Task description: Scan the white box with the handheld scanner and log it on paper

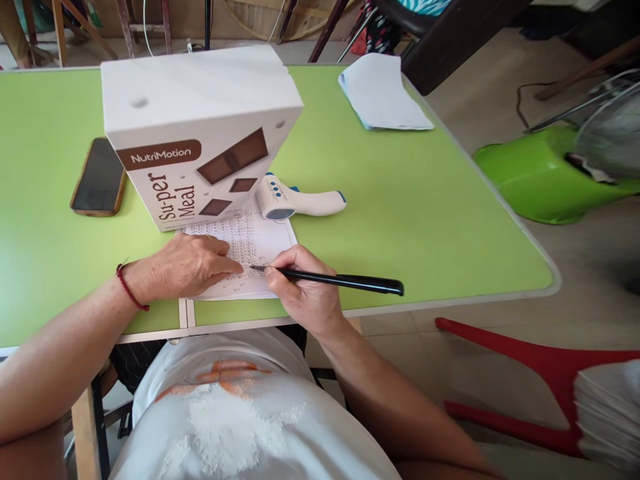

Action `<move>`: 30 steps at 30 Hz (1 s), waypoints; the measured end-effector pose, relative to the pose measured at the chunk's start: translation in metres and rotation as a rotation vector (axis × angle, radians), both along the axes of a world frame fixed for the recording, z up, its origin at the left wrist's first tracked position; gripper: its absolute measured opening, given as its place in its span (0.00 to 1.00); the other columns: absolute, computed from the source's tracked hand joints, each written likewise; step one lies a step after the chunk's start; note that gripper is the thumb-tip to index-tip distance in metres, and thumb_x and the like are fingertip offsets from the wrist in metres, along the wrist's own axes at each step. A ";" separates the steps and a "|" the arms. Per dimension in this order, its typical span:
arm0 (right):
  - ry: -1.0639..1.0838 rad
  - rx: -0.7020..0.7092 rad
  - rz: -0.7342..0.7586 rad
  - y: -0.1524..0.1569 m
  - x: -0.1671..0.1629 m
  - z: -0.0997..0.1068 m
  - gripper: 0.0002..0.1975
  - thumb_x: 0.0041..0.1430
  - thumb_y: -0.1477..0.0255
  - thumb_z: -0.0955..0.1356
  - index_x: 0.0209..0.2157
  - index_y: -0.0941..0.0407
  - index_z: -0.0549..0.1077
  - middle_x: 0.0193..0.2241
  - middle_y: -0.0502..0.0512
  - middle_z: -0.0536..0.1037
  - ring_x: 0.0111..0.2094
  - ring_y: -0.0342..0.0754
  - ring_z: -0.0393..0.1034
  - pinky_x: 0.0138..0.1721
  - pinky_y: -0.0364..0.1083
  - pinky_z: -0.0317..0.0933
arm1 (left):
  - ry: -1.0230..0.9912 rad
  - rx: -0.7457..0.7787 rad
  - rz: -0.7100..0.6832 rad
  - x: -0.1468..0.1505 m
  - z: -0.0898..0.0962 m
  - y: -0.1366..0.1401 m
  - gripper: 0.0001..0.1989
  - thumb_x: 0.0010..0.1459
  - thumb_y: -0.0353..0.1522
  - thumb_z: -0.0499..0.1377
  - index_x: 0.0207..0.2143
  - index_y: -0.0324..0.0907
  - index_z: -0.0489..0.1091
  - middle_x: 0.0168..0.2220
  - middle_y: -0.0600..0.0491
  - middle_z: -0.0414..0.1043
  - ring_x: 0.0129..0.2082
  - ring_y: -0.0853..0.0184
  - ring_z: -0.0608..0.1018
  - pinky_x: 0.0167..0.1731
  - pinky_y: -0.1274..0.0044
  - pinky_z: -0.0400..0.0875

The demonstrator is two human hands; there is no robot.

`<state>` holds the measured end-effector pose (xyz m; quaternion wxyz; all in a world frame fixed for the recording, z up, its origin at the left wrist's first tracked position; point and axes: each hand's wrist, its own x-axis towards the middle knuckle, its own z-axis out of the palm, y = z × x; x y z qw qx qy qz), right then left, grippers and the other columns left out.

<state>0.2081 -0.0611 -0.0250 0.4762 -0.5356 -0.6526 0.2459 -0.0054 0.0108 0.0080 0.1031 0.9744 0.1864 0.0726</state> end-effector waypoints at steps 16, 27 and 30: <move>0.027 0.003 -0.039 -0.001 0.001 -0.002 0.06 0.52 0.73 0.66 0.23 0.52 0.66 0.17 0.45 0.71 0.18 0.41 0.63 0.21 0.42 0.59 | 0.008 -0.007 0.001 0.001 -0.001 0.000 0.09 0.66 0.29 0.57 0.42 0.43 0.77 0.30 0.52 0.73 0.29 0.66 0.76 0.22 0.76 0.58; -0.011 0.068 -0.062 -0.002 0.001 -0.002 0.07 0.51 0.76 0.66 0.23 0.52 0.66 0.17 0.43 0.70 0.17 0.40 0.61 0.20 0.41 0.57 | 0.006 -0.005 0.004 0.000 -0.002 0.000 0.10 0.67 0.30 0.56 0.44 0.44 0.77 0.30 0.52 0.72 0.29 0.65 0.76 0.22 0.75 0.57; -0.017 0.058 -0.048 -0.002 0.002 -0.003 0.07 0.52 0.76 0.66 0.23 0.52 0.66 0.17 0.43 0.70 0.17 0.40 0.61 0.20 0.41 0.58 | 0.002 -0.005 0.000 0.000 -0.001 0.000 0.09 0.66 0.30 0.57 0.43 0.44 0.78 0.29 0.52 0.72 0.28 0.65 0.76 0.21 0.75 0.57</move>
